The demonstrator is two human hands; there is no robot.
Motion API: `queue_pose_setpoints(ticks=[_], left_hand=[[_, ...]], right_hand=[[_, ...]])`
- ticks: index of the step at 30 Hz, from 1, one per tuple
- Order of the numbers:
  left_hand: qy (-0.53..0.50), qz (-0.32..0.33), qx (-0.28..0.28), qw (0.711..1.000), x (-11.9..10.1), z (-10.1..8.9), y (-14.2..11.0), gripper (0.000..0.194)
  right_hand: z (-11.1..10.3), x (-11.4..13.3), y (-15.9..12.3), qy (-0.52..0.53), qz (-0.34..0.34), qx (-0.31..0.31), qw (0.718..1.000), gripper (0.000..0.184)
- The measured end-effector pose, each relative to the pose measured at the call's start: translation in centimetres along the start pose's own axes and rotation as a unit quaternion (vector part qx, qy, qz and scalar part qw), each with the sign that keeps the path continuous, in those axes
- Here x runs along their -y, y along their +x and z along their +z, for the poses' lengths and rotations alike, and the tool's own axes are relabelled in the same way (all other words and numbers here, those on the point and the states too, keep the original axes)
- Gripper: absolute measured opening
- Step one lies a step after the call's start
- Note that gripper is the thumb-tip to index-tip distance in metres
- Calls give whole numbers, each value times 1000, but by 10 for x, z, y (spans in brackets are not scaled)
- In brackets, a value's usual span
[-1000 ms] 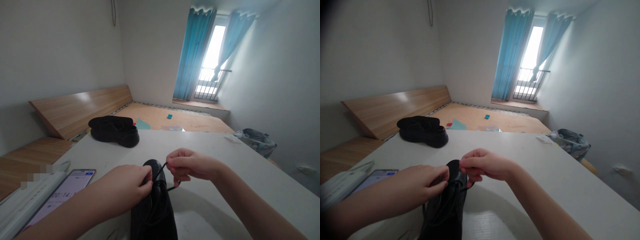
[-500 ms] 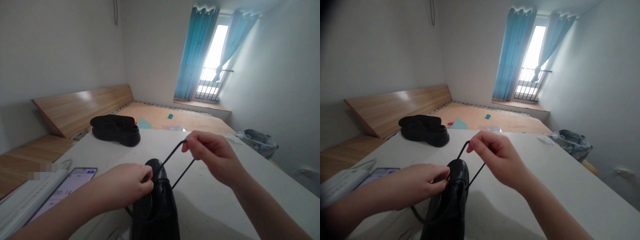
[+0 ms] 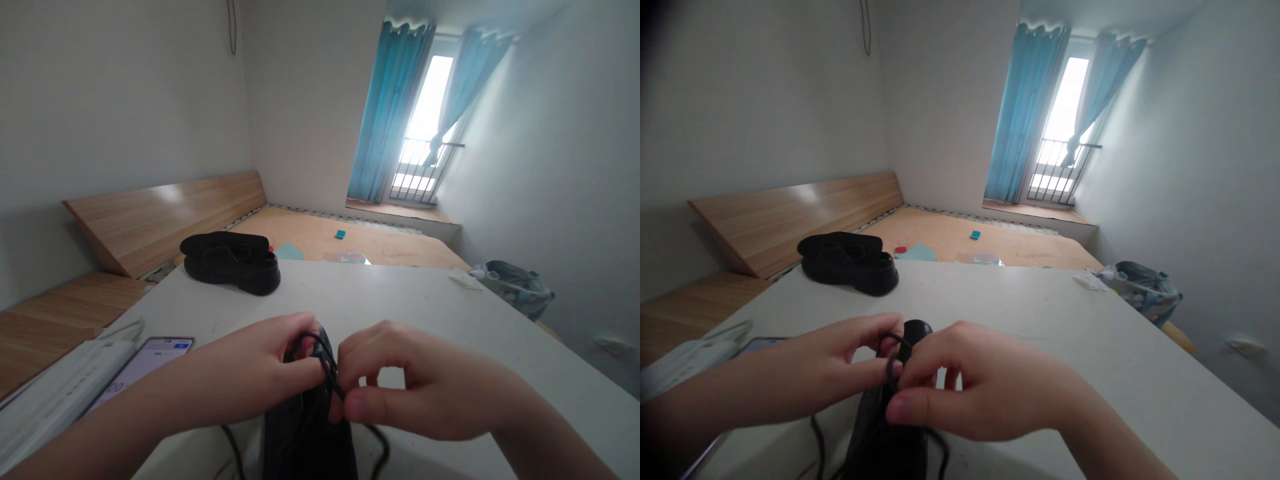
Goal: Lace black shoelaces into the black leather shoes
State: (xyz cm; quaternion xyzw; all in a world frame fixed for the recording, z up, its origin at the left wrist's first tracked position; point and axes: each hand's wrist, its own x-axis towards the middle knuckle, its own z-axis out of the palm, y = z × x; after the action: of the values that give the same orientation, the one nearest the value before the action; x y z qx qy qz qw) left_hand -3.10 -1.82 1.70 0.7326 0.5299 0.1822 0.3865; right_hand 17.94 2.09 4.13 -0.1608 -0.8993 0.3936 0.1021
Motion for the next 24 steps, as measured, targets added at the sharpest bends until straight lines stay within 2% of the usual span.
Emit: queue_pose_setpoints(ticks=[3, 4, 6, 8, 10, 11, 13, 15, 16, 17, 19, 21, 22, 24], left_hand=[[-112, 41, -39, 992, -7, -2, -4, 18], [-151, 59, -64, 985, -10, -3, -5, 16], [-209, 92, -129, 965, -16, -4, -9, 16], [-227, 104, -190, 949, -20, -3, -13, 18], [-203, 107, -238, 944, -22, -2, -17, 23], [-167, 104, -250, 948, -22, -2, -18, 29], [-39, 84, -233, 968, -19, 0, -17, 36], [124, 34, -162, 978, -11, 2, -14, 34], [194, 1, -130, 972, -6, 3, -12, 33], [241, -36, -98, 965, -1, 4, -9, 32], [307, -89, -44, 947, 7, 5, -6, 30], [342, -109, -7, 933, 10, 5, -5, 29], [352, -111, 0, 929, 10, 4, -5, 29], [355, -111, -9, 928, 8, 1, -5, 31]], right_hand=[[1, -11, 5, -111, 125, -55, 984, 33], [1, -16, 7, -126, 144, -67, 979, 33], [0, -24, 11, -108, 136, -56, 983, 29], [-2, -31, 15, -42, 95, -9, 994, 28], [-5, -37, 18, 44, 78, 31, 995, 36], [-7, -40, 19, 87, 86, 29, 992, 40], [-12, -50, 20, 129, 123, -16, 984, 43], [-16, -62, 20, 88, 175, -64, 979, 44], [-18, -68, 20, 61, 197, -56, 977, 43], [-20, -74, 19, 47, 215, -17, 975, 42], [-22, -85, 16, 69, 231, 111, 964, 38], [-23, -90, 14, 117, 222, 215, 944, 31], [-24, -92, 13, 132, 213, 232, 940, 27], [-27, -93, 13, 141, 193, 192, 952, 23]])
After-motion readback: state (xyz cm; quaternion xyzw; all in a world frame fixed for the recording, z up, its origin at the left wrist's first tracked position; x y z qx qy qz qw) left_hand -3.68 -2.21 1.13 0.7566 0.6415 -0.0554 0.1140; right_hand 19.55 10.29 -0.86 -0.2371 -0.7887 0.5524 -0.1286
